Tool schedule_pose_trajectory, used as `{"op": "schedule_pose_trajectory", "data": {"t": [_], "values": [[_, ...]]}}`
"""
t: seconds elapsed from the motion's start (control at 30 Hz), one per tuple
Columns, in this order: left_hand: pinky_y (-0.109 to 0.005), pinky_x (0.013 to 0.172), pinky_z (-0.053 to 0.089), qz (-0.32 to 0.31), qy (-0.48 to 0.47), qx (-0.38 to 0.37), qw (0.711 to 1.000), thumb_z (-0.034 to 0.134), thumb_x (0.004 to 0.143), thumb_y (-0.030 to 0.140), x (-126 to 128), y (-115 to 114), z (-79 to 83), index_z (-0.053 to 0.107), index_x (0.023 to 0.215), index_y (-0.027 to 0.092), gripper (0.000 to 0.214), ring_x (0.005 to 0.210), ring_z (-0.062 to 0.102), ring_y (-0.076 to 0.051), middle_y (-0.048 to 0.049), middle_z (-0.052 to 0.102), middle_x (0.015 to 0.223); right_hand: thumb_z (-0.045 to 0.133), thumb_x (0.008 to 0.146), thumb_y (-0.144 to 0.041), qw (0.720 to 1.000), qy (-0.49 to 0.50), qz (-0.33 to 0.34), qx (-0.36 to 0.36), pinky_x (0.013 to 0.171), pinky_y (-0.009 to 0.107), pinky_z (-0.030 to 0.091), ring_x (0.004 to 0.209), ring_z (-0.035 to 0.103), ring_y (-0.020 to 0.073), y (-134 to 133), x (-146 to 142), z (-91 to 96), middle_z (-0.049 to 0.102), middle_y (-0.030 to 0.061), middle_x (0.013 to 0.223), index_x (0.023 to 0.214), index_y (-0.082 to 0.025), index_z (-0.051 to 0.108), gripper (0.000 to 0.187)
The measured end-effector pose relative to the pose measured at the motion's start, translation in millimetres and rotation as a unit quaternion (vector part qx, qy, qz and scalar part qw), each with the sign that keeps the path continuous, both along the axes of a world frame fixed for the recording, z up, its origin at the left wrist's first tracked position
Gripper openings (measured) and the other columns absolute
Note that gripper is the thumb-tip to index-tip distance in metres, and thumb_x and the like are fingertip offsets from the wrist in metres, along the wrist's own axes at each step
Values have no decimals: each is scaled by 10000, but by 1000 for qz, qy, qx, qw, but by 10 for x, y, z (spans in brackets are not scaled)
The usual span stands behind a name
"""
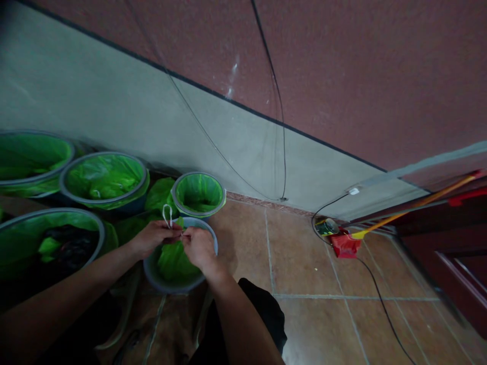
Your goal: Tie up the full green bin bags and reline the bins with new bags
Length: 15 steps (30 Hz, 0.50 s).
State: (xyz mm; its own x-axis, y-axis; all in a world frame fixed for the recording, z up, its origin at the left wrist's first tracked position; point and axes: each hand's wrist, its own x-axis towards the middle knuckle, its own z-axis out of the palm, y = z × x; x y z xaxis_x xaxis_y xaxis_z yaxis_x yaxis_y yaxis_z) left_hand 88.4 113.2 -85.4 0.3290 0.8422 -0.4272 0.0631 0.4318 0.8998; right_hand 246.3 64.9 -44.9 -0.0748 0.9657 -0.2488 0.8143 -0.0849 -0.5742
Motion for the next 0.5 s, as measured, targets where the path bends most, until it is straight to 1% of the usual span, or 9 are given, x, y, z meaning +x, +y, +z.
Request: {"op": "schedule_pose_trajectory", "data": {"t": [0.07,0.17,0.27,0.33,0.4,0.5], "values": [[-341,707,516,-3,13,17,1000,775,534,328,-2,5,-12,696,689,160,242,662,642,-184,-20,696,650,606,914,-233,1000,13,-2,-19,768,245,486,829,696,158,4,7,-16,782,12,914,938,-230,778,173],[-325,739,498,-40,67,119,990,712,574,301,2,24,-23,700,660,174,153,690,633,-186,-12,701,663,630,894,-221,999,6,4,-40,807,258,498,864,708,173,11,13,-43,788,17,927,940,-234,791,168],[-311,754,489,-66,93,198,974,661,637,320,16,39,-42,687,674,189,138,715,628,-186,-5,696,684,606,899,-210,999,-13,-5,-45,881,276,505,968,714,197,17,13,-42,787,30,1020,1006,-243,789,214],[-303,743,489,-66,84,226,968,618,675,319,32,34,-63,663,686,194,134,713,621,-181,-1,677,684,568,910,-184,999,-26,-24,-38,929,279,497,1023,707,199,25,15,-28,776,37,1089,1067,-240,775,266],[-302,752,494,-54,78,244,965,580,682,290,50,16,-88,652,709,196,121,724,619,-179,-1,670,700,526,920,-154,999,-24,-35,-28,963,279,485,1057,696,194,37,21,-21,765,44,1125,1112,-230,758,311],[-308,790,502,-28,64,243,968,573,681,270,73,-26,-121,663,784,196,156,778,630,-183,-12,689,774,495,931,-140,999,23,-37,-19,965,282,484,1043,690,184,58,32,-53,765,44,1100,1107,-219,748,319]]}}
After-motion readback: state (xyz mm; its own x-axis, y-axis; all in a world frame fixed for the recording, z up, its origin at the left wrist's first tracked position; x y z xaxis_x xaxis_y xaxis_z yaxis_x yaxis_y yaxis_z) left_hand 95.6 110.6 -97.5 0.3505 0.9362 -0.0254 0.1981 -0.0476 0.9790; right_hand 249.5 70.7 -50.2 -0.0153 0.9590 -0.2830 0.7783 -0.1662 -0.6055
